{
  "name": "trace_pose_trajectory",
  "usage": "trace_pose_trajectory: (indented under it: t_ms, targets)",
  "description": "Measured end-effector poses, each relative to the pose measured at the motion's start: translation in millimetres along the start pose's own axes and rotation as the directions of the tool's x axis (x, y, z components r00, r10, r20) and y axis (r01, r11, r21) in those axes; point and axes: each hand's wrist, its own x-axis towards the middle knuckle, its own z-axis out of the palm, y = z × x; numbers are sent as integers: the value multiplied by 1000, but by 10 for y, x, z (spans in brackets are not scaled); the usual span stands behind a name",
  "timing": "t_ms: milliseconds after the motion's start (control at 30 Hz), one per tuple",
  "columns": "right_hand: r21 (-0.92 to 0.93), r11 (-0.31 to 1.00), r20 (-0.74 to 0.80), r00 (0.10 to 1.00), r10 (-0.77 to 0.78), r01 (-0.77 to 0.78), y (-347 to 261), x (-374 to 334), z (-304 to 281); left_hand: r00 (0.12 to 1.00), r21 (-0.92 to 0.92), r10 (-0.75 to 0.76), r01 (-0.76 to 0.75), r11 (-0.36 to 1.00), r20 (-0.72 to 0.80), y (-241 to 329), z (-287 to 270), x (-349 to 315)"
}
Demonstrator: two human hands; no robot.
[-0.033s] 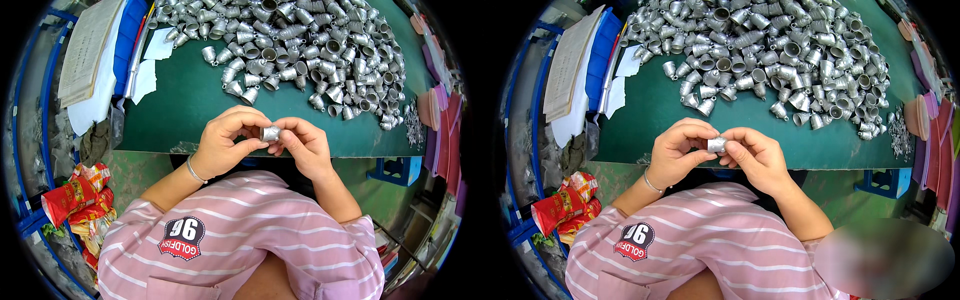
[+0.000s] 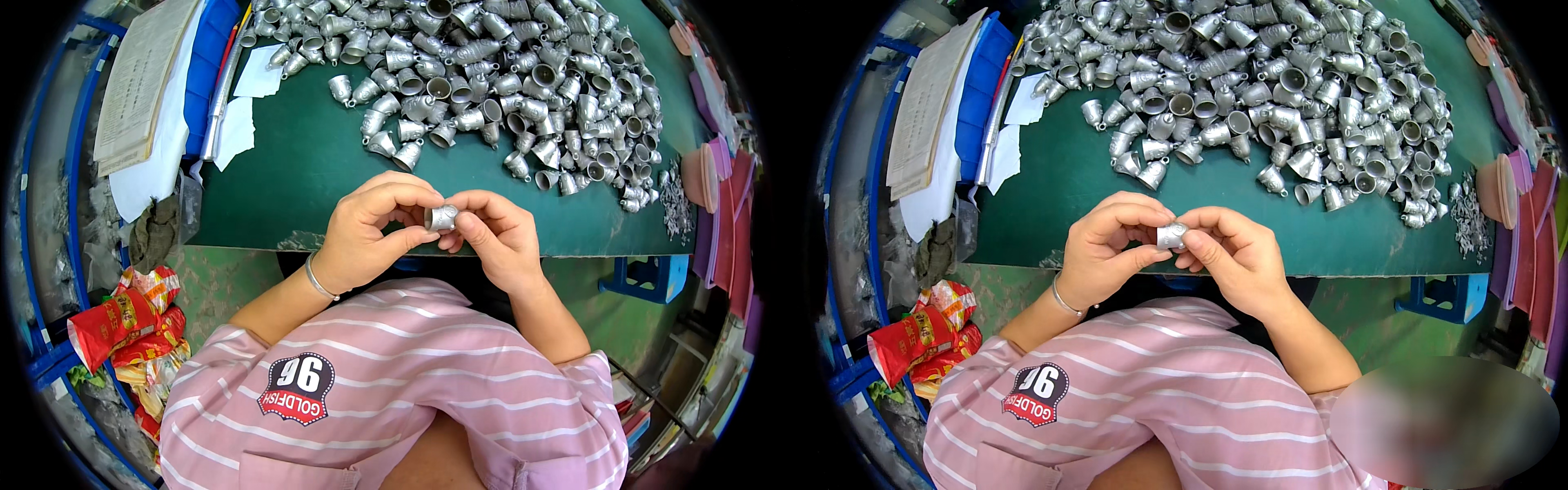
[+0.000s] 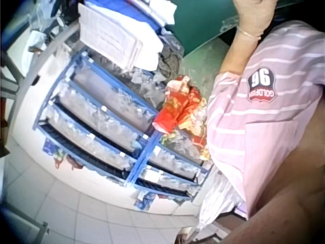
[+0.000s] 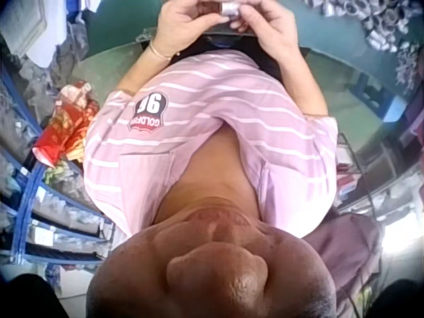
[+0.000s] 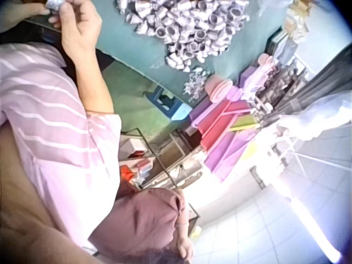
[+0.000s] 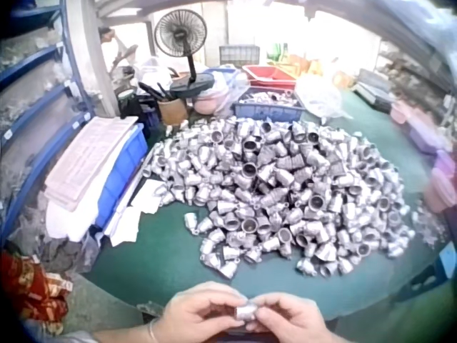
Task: The person sits at a green workbench and repeatedly picks up small silver metal bell halves and tiny metal rings. They insert the rings into the bells and press the two halves together to assemble them. The person places the finished bells into a growing pile on the table.
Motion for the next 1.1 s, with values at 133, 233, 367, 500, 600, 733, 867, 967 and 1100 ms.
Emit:
trace_pose_trajectory:
  t_ms: [133,233,367,500,600,733,867,967,1100]
  targets:
    - [-74,977,-34,978,-204,201,35,-6,36,994,-160,-89,78,984,-61,1,60,-17]
    - [-263,886,-9,917,-398,382,53,31,40,989,-225,-125,106,969,-73,-59,49,-54]
    - [-507,706,44,833,-552,495,82,45,51,992,-150,-21,2,989,-128,-15,88,-60]
    - [-502,686,46,809,-586,526,131,30,99,965,178,236,-214,961,-114,4,97,-59]
    - [-504,685,73,817,-573,525,125,-18,104,931,371,363,-325,870,-36,48,62,-45]
    - [-782,365,174,740,-649,504,4,-51,-76,922,347,377,-327,879,-85,5,91,-96]
    - [-989,35,67,648,-759,143,-80,-16,-431,979,-436,-153,81,896,-132,83,126,-117]
    - [-989,-109,-1,749,-663,-97,-108,30,-478,908,-733,-416,242,636,-60,180,156,-39]
    - [-988,-132,26,739,-673,-85,-99,57,-417,924,-630,-379,266,730,-50,42,122,-110]
